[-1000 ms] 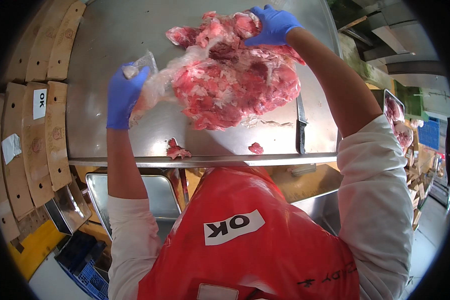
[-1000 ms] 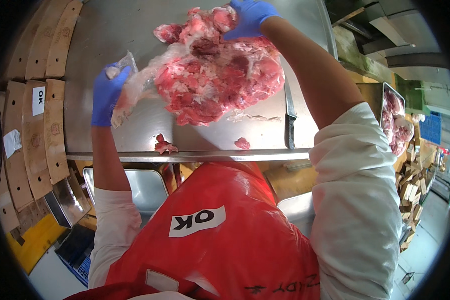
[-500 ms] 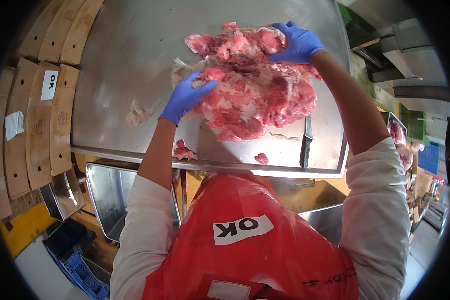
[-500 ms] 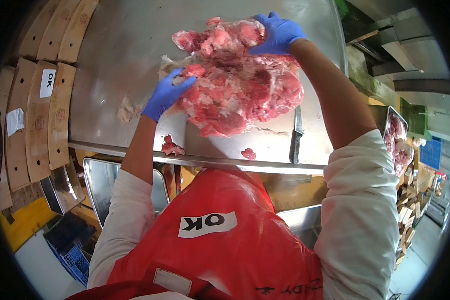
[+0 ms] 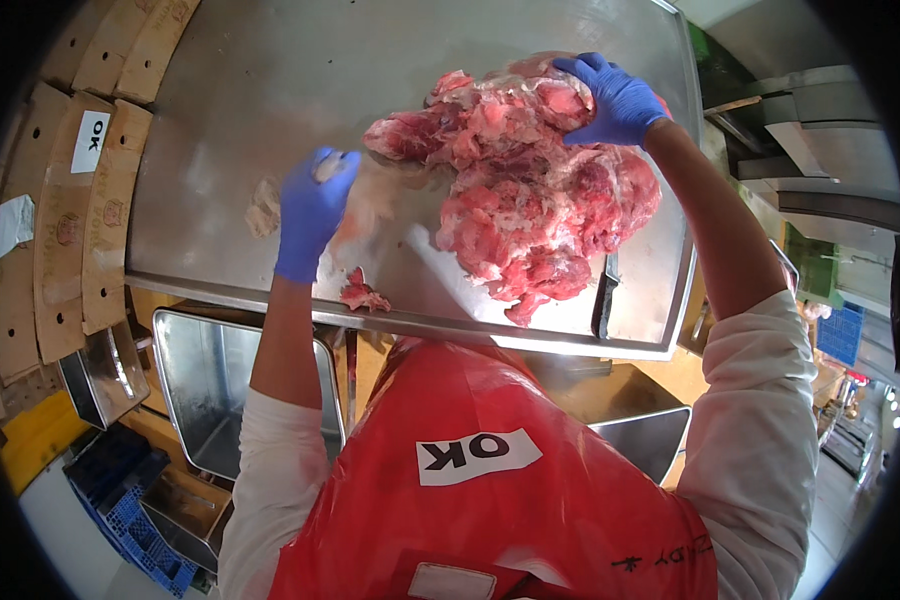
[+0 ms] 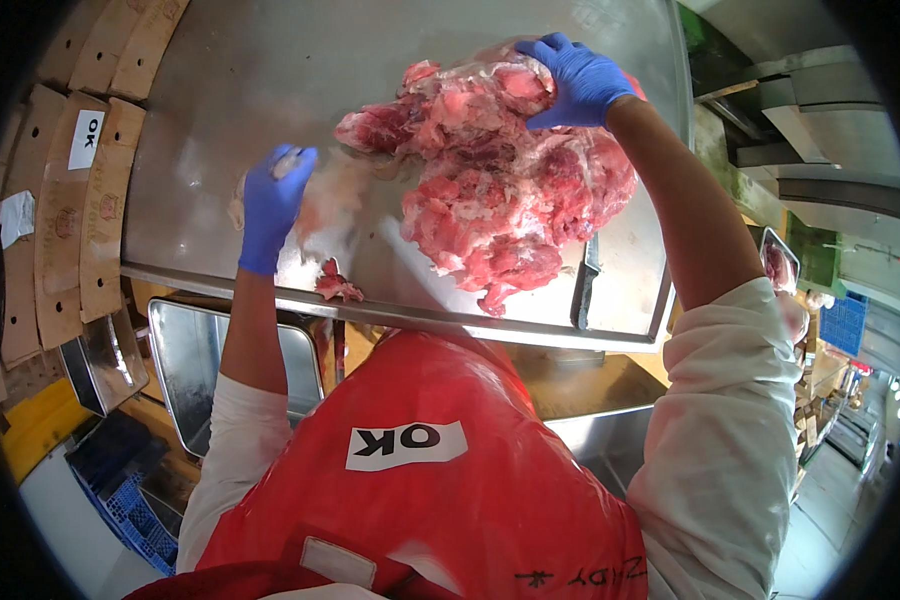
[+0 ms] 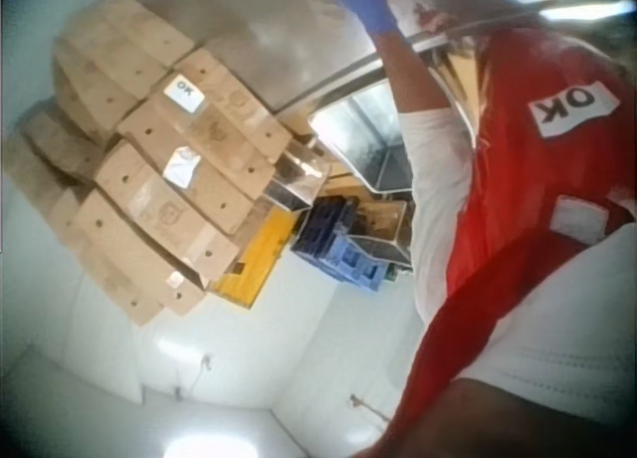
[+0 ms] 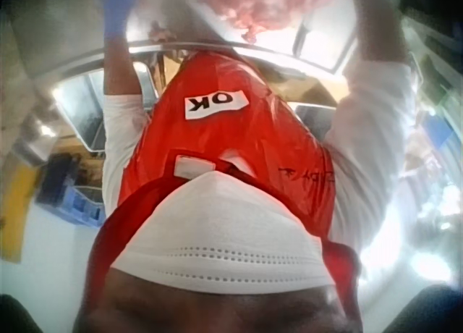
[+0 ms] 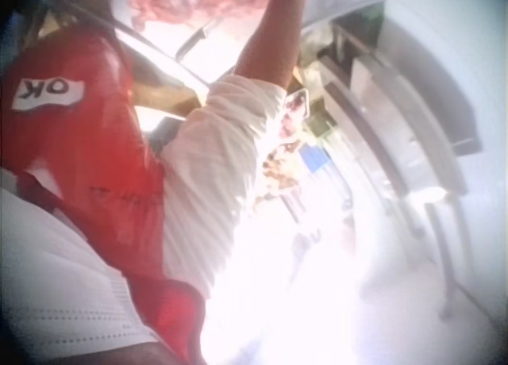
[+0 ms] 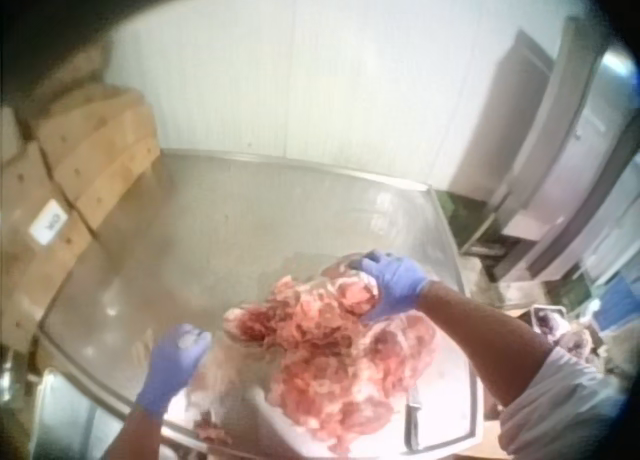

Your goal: The person uses a knife to trim fat and connective tissue from a large piece of raw meat on a stainless steel table. They repeatedly cut and pull away sections of fat, repositioning the meat as needed.

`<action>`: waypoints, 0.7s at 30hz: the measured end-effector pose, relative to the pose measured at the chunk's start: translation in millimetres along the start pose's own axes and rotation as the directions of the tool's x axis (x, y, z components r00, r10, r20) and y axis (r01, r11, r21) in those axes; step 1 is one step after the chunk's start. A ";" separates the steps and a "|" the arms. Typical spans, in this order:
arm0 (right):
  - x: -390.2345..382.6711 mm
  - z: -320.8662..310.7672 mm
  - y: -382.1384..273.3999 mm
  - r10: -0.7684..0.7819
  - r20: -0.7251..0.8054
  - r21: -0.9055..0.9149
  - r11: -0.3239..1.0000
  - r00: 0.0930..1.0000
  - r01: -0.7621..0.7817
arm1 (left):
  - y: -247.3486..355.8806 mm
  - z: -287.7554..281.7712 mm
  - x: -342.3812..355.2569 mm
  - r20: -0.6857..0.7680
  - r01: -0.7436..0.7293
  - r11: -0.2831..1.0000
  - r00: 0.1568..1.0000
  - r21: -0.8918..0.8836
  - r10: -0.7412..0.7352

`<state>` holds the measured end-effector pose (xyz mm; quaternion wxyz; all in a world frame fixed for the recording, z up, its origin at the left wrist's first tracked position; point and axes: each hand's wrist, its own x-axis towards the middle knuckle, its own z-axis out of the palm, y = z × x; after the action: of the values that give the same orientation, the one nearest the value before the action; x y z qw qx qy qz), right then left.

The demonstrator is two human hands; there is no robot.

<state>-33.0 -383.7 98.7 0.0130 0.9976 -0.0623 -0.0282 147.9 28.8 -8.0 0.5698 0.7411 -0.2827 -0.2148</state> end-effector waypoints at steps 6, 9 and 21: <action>3.7 2.7 -5.5 -0.010 0.020 0.007 1.000 1.000 0.010 | 22.0 118.7 -0.2 0.311 -0.462 0.887 0.844 0.008 0.436; -0.6 7.4 -4.4 0.002 -0.013 0.011 1.000 1.000 -0.001 | 53.3 140.1 9.5 0.528 -0.325 0.936 0.823 0.135 0.210; 0.2 14.0 -2.5 0.003 -0.053 -0.013 1.000 0.999 -0.003 | 5.3 173.5 45.2 0.405 0.161 0.921 0.914 -0.355 -0.004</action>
<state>-33.3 -381.6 84.6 0.0213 0.9978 -0.0632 -0.0023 69.7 -127.6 -47.5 0.6240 0.5686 -0.3128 -0.4354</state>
